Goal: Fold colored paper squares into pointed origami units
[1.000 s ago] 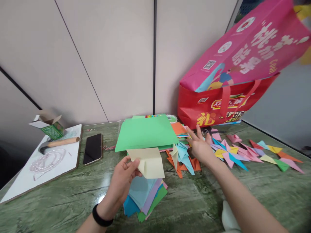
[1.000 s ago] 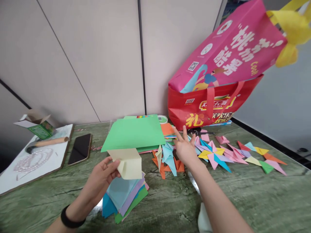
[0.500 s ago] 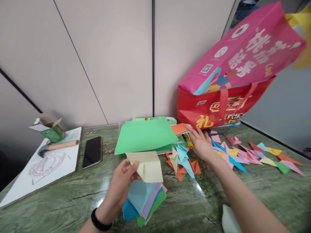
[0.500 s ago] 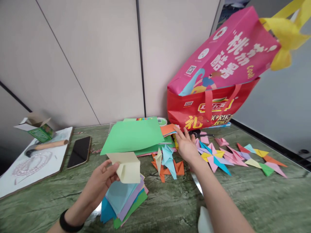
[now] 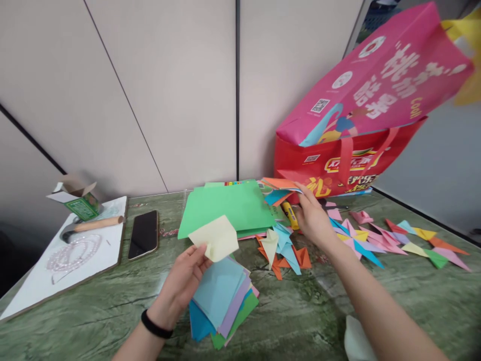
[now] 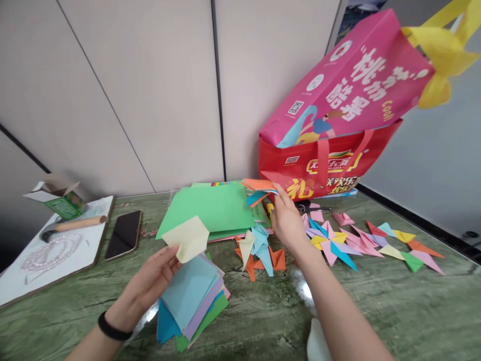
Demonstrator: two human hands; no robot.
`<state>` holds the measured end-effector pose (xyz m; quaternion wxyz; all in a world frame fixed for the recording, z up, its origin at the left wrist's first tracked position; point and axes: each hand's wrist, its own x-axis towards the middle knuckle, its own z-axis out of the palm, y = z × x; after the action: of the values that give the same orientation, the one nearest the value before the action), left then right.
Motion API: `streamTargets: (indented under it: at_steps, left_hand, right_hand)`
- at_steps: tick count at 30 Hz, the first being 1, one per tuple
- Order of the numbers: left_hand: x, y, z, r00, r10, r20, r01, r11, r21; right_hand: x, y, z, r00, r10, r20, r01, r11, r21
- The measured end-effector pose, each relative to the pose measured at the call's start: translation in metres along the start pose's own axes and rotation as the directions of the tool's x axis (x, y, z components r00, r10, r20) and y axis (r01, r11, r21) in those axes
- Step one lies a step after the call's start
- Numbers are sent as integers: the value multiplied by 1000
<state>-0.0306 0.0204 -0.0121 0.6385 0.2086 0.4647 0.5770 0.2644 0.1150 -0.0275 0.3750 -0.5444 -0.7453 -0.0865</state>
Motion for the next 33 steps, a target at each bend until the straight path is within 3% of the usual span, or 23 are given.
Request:
streamTargets:
  at_steps: [4,7,9,10,15,17,19,21,23,26,33]
  left_hand:
    - [9,3,-6,1000,-23,12,23,1000,-18]
    - [13,3,-9,1000,-16,-4,16,999,-29]
    - [15,4,-10,1000,4,-27,-5,999,-38]
    - [15,4,-11,999,16,-39,-17,999,-41]
    - [17,5,-13,996,52,-78,-56,998,-43]
    - [18,5,-14,994,63,-87,-67,997,-43]
    - [18,5,-14,993,76,-94,-80,996,-44]
    - [18,5,-15,991,86,-101,-90,995,-41]
    - [19,5,-15,990,92,-106,-96,995,-37]
    - [18,6,-15,989,97,-109,-100,995,-29]
    - [17,5,-16,982,128,-141,-130,992,-2]
  right_hand:
    - [0,-14,3,998,46,-51,-44,998,43]
    - [-7,-20,12,985,7,171,7,997,-79]
    - [-13,-20,18,926,6,379,54,988,-147]
    - [-15,-19,20,911,7,413,60,987,-150]
    - [-13,-28,16,910,13,413,61,985,-163]
    - [-12,-46,15,909,-88,408,130,989,-76]
    - [-15,-68,17,846,-249,471,261,964,41]
    - [-19,-88,23,782,-312,539,320,944,83]
    - [-21,-99,30,737,-300,605,320,944,78]
    - [-16,-100,37,709,-206,675,244,969,39]
    - [19,-87,38,714,-155,682,186,982,28]
